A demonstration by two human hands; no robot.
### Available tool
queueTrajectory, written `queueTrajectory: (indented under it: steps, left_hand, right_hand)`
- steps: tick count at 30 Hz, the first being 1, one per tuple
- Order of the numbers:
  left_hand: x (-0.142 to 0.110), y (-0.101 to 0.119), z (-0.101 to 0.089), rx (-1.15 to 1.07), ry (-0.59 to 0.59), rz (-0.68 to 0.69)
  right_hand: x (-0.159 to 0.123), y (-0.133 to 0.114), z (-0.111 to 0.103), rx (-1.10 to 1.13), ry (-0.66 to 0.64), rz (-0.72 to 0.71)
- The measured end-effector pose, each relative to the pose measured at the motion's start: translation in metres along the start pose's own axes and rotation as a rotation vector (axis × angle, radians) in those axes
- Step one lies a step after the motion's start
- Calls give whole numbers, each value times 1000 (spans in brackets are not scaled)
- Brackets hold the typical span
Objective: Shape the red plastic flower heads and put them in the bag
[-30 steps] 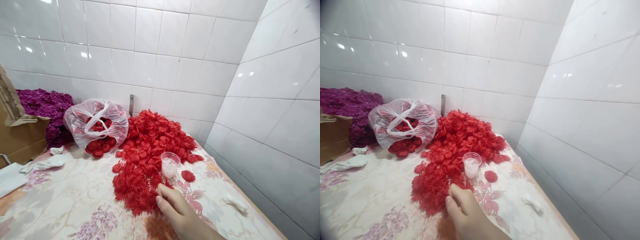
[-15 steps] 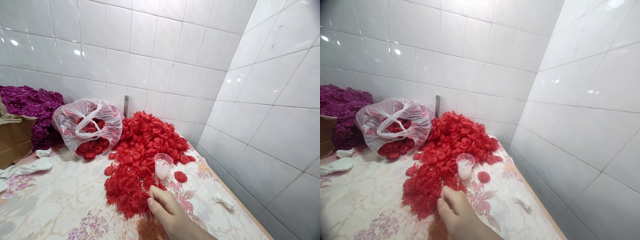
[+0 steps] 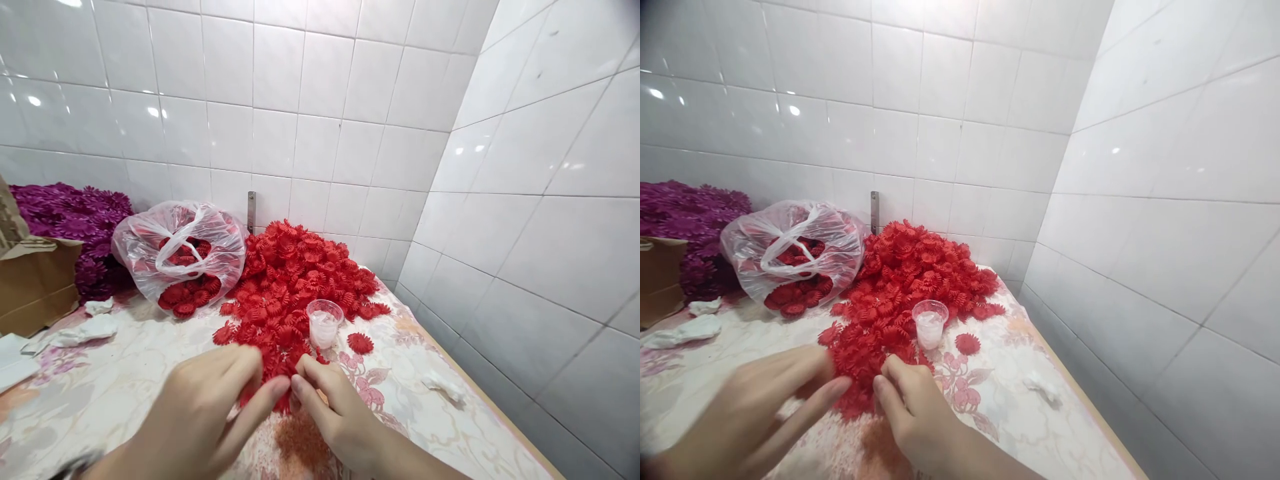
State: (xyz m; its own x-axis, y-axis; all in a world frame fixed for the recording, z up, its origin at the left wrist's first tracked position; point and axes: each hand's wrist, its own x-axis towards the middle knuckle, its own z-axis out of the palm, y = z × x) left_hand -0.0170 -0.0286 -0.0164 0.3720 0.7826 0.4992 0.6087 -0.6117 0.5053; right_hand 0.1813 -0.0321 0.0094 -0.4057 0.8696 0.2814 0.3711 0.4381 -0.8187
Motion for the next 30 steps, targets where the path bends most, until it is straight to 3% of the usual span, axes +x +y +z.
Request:
queueTrajectory:
  steps: [3,6,9,14,18,23,27,30]
  left_hand:
    - [44,30,-12,-66,-281,-66]
    - [55,39,-13,-277,-386,-165]
    - [47,32,-14,-393,-418,-231]
    - [35,27,-12,-374,-444,-189]
    - [34,31,-12,-389,-450,-167]
    - [25,28,-12,-409,-457,-231]
    - [16,21,-1,-720,-367,-332]
    - [18,20,12,-939,-420,-408]
  right_hand:
    - [0,3,0,-63,-3,-49]
    - [-1,4,1,-95,-11,-62]
    - [-2,5,4,-113,-32,-70]
    - [-6,1,7,-130,-13,-48]
    - [-6,-8,3,-138,-75,11]
    - [-4,-14,2,-123,-112,50]
    - [-3,-7,8,122,10,134]
    - [-1,4,17,478,4,270]
